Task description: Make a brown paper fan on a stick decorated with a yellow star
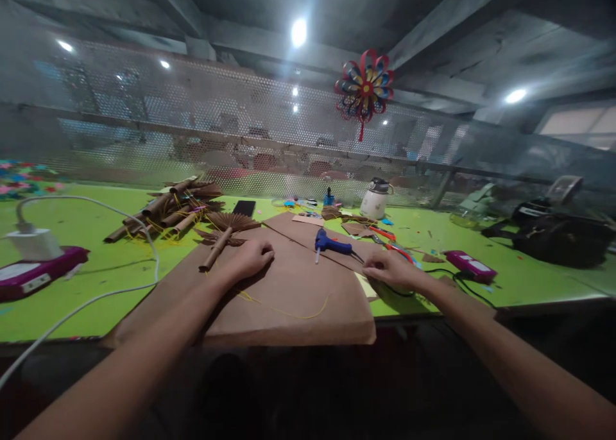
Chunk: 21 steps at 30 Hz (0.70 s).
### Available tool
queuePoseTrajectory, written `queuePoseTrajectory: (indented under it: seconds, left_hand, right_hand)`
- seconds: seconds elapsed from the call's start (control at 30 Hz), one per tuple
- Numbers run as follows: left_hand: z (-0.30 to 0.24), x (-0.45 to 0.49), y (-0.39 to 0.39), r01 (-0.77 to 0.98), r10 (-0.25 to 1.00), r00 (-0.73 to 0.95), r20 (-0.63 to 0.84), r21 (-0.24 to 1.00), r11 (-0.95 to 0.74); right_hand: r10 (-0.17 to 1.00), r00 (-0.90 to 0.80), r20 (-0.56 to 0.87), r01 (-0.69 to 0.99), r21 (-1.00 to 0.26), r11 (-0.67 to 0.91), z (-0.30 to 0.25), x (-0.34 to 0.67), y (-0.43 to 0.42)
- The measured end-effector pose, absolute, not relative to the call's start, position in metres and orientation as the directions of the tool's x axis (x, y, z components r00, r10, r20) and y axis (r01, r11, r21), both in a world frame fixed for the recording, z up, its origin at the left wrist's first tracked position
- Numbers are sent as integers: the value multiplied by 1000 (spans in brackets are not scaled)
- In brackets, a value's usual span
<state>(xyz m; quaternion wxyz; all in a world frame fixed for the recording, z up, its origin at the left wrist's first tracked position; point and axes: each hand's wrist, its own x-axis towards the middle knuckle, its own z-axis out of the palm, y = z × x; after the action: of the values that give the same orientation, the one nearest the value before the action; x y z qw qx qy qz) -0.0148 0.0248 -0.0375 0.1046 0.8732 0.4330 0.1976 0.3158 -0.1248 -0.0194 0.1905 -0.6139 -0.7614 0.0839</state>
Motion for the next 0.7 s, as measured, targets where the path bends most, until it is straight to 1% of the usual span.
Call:
queuePoseTrajectory:
  seconds: [0.13, 0.2, 0.33, 0.43, 0.5, 0.6, 0.67, 0.7]
  left_hand:
    - [-36, -15, 22, 724, 789, 560, 254, 312, -615]
    - [-37, -15, 22, 727, 789, 558, 258, 307, -615]
    - [-37, -14, 20, 712, 794, 549, 261, 351, -608]
    - [-28, -14, 10, 679, 774, 591, 225, 380, -629]
    - [-18, -16, -5, 637, 748, 644, 163, 427, -642]
    - [-5, -23, -41, 568, 698, 709, 98, 507, -649]
    - [-2, -29, -68, 463, 607, 787, 107, 549, -696]
    - [-2, -32, -81, 429, 567, 816, 116, 535, -728]
  right_hand:
    - [920, -296, 257, 834, -399, 380, -28, 294, -167]
    - [904, -309, 296, 811, -414, 413, -33, 284, -186]
    - [899, -259, 354, 780, -472, 411, -41, 271, -206]
    - [911, -159, 380, 739, -567, 365, -46, 265, -208]
    - [935, -50, 351, 681, -673, 289, -48, 262, -205]
    - [967, 106, 233, 479, -864, 155, -49, 258, -200]
    - [977, 153, 148, 336, -938, 90, -49, 255, -198]
    - [980, 160, 118, 275, -959, 71, -48, 254, -197]
